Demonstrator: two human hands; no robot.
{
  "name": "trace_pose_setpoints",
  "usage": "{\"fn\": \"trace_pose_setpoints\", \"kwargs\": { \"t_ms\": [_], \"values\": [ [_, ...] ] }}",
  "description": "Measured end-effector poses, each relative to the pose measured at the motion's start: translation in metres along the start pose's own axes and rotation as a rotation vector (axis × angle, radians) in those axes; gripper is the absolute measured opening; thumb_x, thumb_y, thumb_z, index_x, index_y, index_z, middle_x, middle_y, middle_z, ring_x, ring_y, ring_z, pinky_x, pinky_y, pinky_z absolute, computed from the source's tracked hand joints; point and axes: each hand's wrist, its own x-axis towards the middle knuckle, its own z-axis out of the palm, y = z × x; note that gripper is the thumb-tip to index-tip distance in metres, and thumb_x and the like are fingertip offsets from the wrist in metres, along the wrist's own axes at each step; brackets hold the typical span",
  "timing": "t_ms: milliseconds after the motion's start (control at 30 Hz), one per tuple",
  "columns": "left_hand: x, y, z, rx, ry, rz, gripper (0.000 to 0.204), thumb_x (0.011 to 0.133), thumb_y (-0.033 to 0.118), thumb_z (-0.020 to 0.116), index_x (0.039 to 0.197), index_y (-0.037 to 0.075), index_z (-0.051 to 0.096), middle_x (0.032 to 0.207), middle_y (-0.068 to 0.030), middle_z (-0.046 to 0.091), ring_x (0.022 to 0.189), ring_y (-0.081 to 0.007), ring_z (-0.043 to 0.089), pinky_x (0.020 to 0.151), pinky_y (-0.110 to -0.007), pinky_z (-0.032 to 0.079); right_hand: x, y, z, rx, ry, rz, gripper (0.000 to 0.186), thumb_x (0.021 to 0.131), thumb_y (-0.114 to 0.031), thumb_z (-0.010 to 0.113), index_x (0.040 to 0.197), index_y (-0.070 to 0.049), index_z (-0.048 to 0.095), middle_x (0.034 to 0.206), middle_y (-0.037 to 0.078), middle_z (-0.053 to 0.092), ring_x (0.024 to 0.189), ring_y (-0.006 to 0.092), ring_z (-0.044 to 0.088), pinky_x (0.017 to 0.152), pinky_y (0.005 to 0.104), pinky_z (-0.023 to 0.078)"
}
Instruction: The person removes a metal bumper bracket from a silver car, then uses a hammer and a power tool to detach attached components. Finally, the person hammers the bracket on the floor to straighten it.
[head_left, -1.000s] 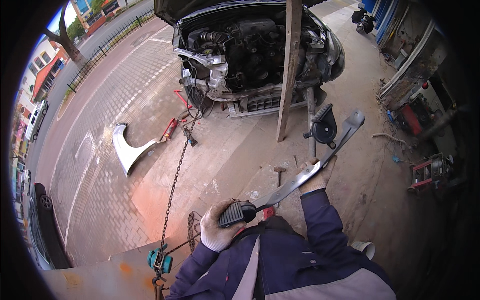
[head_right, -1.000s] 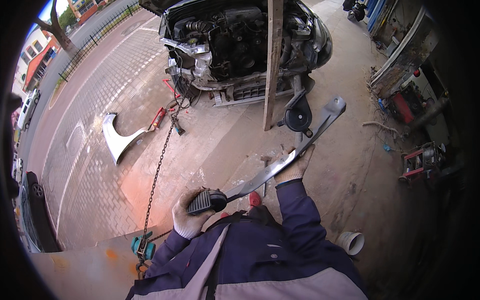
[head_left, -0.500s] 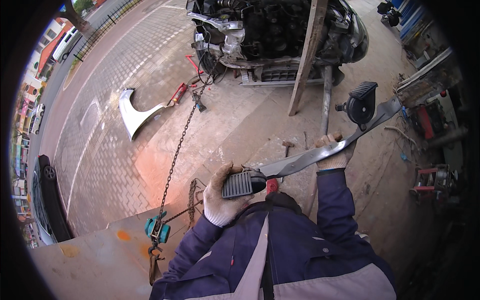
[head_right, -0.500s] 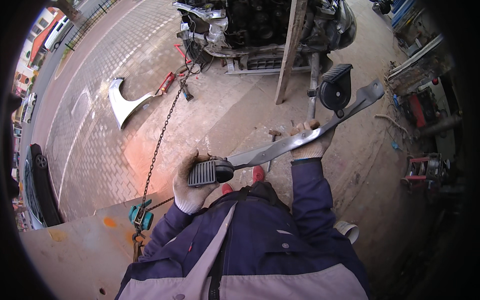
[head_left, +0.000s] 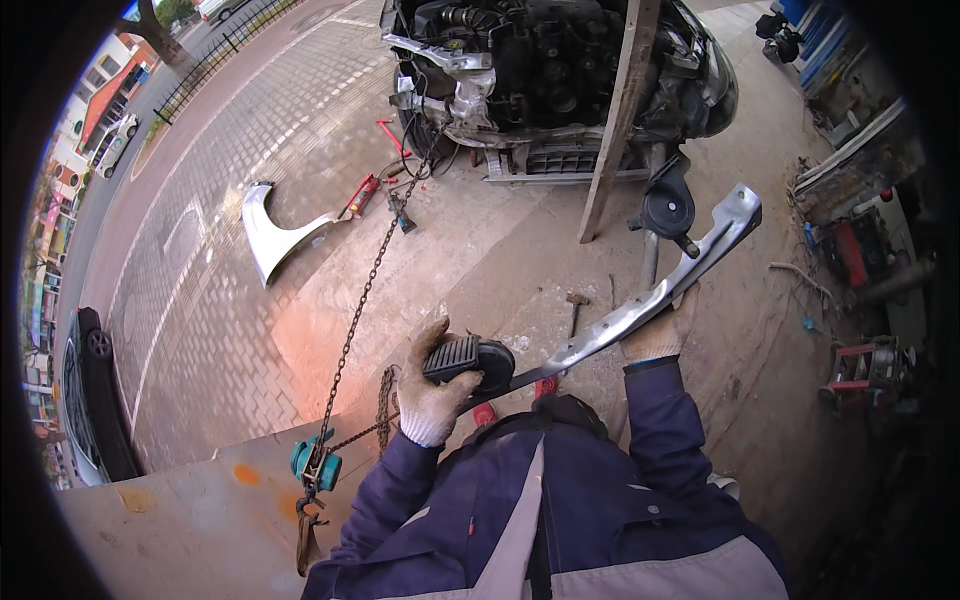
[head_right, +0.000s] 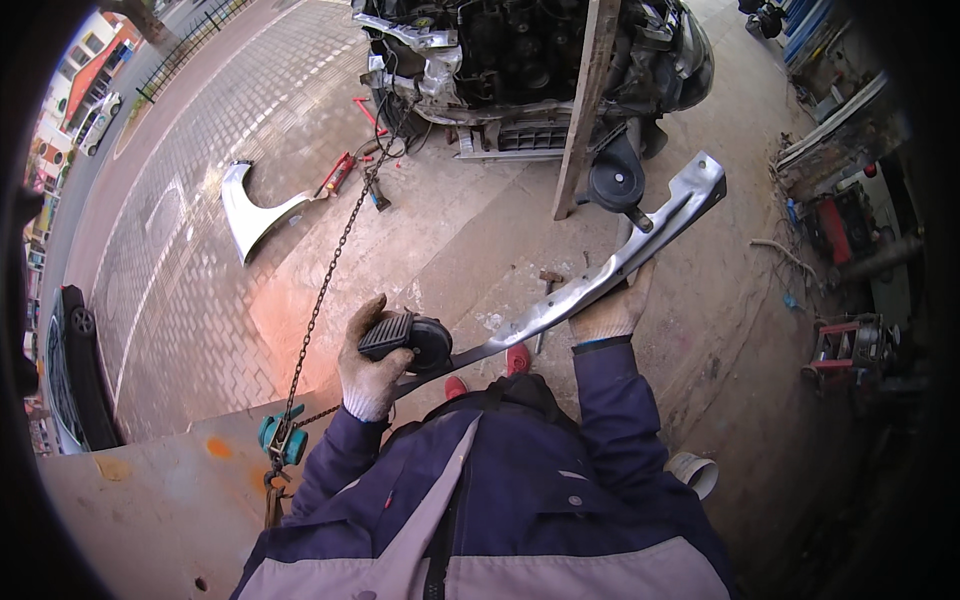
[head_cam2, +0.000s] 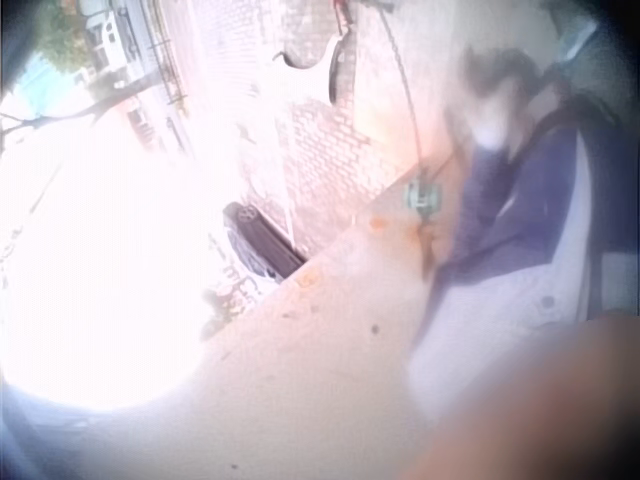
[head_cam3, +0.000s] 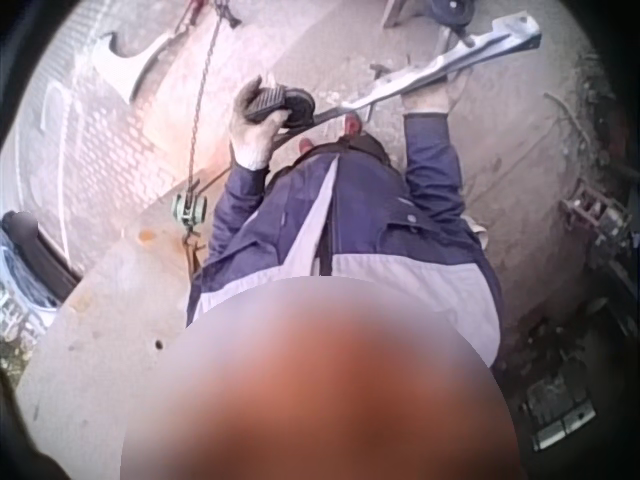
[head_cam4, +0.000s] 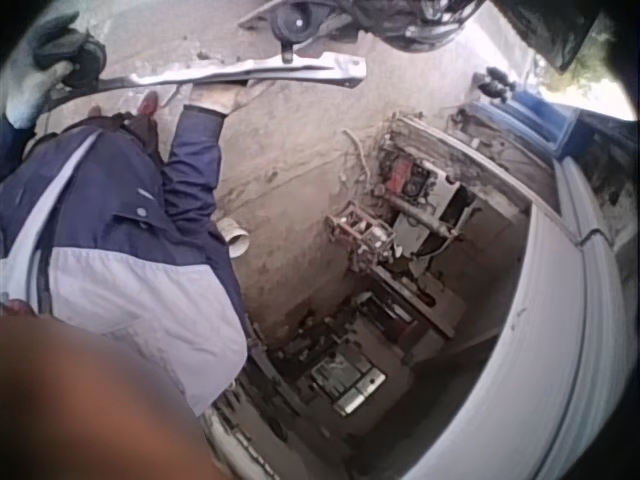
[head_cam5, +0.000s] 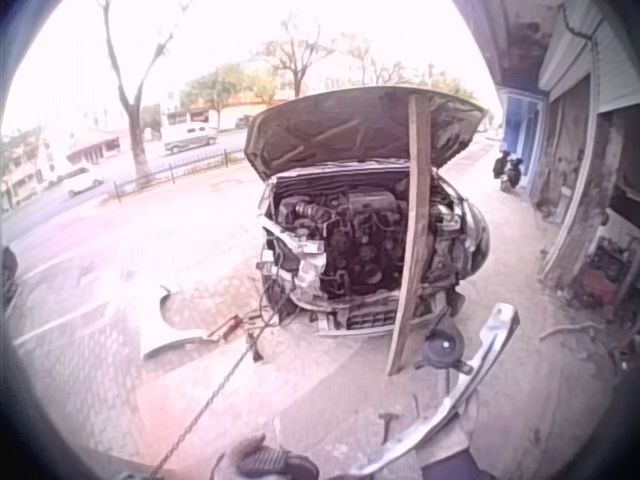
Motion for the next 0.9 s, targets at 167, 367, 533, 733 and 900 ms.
{"fn": "trace_pose_setpoints", "kwargs": {
  "t_ms": [167, 367, 533, 733, 900],
  "values": [
    [0.003, -0.001, 0.003, -0.173, 0.027, -0.037, 0.078, 0.084, -0.010, 0.073, 0.157, -0.005, 0.045, 0.130, -0.0157, 0.066, 0.115, -0.0238, 0.071, 0.101, -0.036, 0.061, -0.010, -0.003, 0.006, -0.005, 0.006, 0.010, 0.066, 0.103, -0.073, 0.056, 0.132, -0.014, 0.064, 0.114, 0.008, 0.067, 0.103, 0.0243, 0.068, 0.092, 0.0433, 0.058],
    [0.020, 0.004, 0.009, -0.115, 0.102, -0.048, 0.061, 0.100, 0.004, 0.066, 0.156, -0.005, 0.046, 0.126, -0.0163, 0.071, 0.111, -0.0203, 0.070, 0.100, -0.033, 0.058, -0.004, 0.003, -0.010, -0.013, -0.030, -0.004, 0.050, 0.113, -0.058, 0.046, 0.138, -0.018, 0.063, 0.125, 0.004, 0.069, 0.109, 0.0270, 0.067, 0.098, 0.0580, 0.058],
    [0.031, -0.002, 0.021, -0.116, 0.107, -0.054, 0.055, 0.105, 0.009, 0.066, 0.154, -0.007, 0.047, 0.131, -0.0201, 0.072, 0.116, -0.0223, 0.070, 0.104, -0.034, 0.057, 0.001, 0.003, -0.027, -0.037, 0.124, 0.009, 0.050, 0.112, -0.056, 0.049, 0.140, -0.017, 0.062, 0.129, 0.004, 0.067, 0.114, 0.0276, 0.065, 0.099, 0.0555, 0.056],
    [0.046, -0.018, 0.042, 0.040, 0.113, -0.045, 0.053, 0.107, 0.016, 0.066, 0.152, -0.007, 0.050, 0.129, -0.0190, 0.072, 0.116, -0.0221, 0.069, 0.104, -0.034, 0.056, 0.009, -0.013, -0.037, -0.063, 0.086, 0.009, 0.055, 0.110, -0.059, 0.050, 0.143, -0.016, 0.061, 0.131, 0.004, 0.065, 0.120, 0.0267, 0.062, 0.106, 0.0500, 0.052],
    [0.048, -0.018, 0.070, -0.065, 0.042, -0.069, 0.051, 0.106, 0.011, 0.063, 0.152, -0.007, 0.049, 0.129, -0.0216, 0.072, 0.117, -0.0247, 0.071, 0.103, -0.035, 0.058, 0.027, -0.039, -0.047, 0.026, 0.098, -0.003, 0.062, 0.110, -0.066, 0.041, 0.146, -0.018, 0.056, 0.135, 0.007, 0.059, 0.119, 0.0327, 0.061, 0.097, 0.0577, 0.057]
  ]
}}
